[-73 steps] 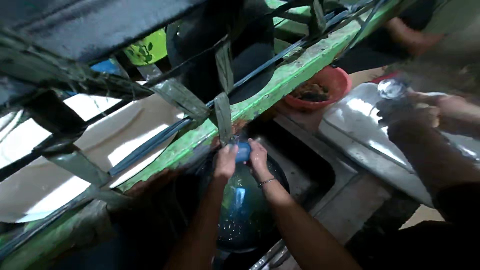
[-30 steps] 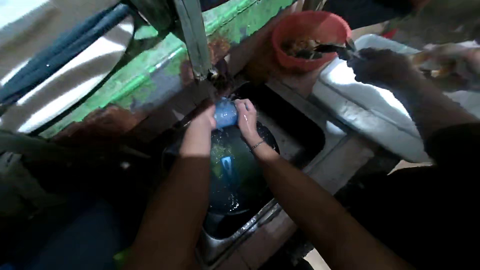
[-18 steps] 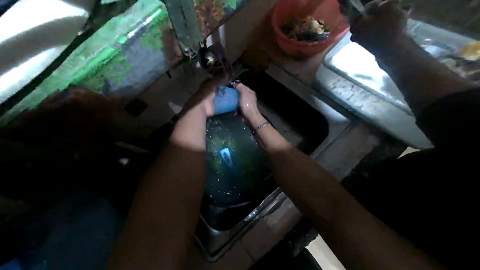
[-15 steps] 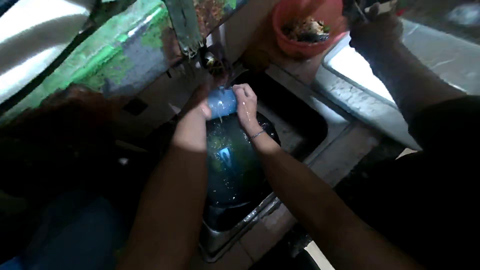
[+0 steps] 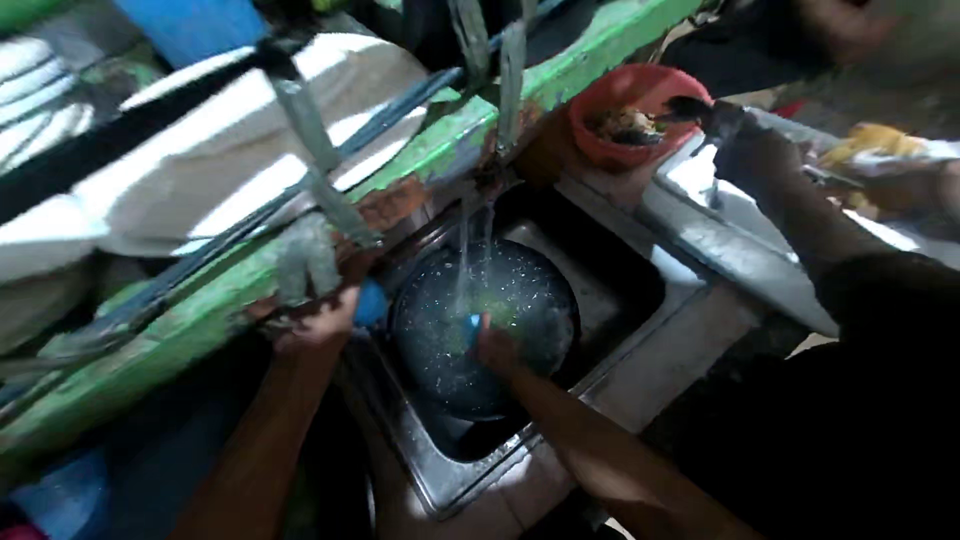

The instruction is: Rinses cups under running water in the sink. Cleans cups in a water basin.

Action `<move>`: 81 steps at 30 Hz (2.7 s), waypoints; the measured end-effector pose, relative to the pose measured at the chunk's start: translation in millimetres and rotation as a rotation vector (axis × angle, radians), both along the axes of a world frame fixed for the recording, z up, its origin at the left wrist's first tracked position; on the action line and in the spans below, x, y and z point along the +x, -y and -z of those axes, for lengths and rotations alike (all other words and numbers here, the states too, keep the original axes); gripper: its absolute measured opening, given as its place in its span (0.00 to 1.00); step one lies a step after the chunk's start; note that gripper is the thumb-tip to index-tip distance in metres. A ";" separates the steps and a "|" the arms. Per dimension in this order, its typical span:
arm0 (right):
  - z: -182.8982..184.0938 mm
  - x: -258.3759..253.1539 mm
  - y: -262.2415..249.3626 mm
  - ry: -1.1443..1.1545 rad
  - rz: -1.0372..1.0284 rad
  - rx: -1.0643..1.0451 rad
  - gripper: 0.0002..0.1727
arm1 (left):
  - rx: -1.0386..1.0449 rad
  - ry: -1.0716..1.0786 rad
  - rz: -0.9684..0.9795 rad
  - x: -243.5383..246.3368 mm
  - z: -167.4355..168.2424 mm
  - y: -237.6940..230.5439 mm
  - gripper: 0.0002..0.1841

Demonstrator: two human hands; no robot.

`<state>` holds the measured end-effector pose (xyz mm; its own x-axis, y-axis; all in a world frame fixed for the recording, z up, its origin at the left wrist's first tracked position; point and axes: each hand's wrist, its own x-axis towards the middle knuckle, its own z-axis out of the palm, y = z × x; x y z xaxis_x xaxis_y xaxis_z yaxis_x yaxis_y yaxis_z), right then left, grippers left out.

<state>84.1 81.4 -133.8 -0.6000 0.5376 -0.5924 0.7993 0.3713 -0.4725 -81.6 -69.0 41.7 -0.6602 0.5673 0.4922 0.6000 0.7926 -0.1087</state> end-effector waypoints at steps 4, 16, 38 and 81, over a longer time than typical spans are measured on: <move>3.6 -15.0 -33.0 -0.266 0.273 -0.249 0.50 | 0.049 0.182 -0.078 16.6 -70.3 106.4 0.24; -61.9 -82.6 -115.7 -0.890 0.754 -0.810 0.42 | 0.029 0.475 -0.084 38.0 -81.2 92.7 0.20; -46.2 -66.7 -139.4 -0.687 0.758 -0.830 0.28 | 0.080 1.350 0.141 31.6 25.7 -215.6 0.36; 34.2 -82.9 -51.0 -0.160 -0.532 0.142 0.50 | -0.101 0.377 0.269 -12.8 -16.6 -53.6 0.26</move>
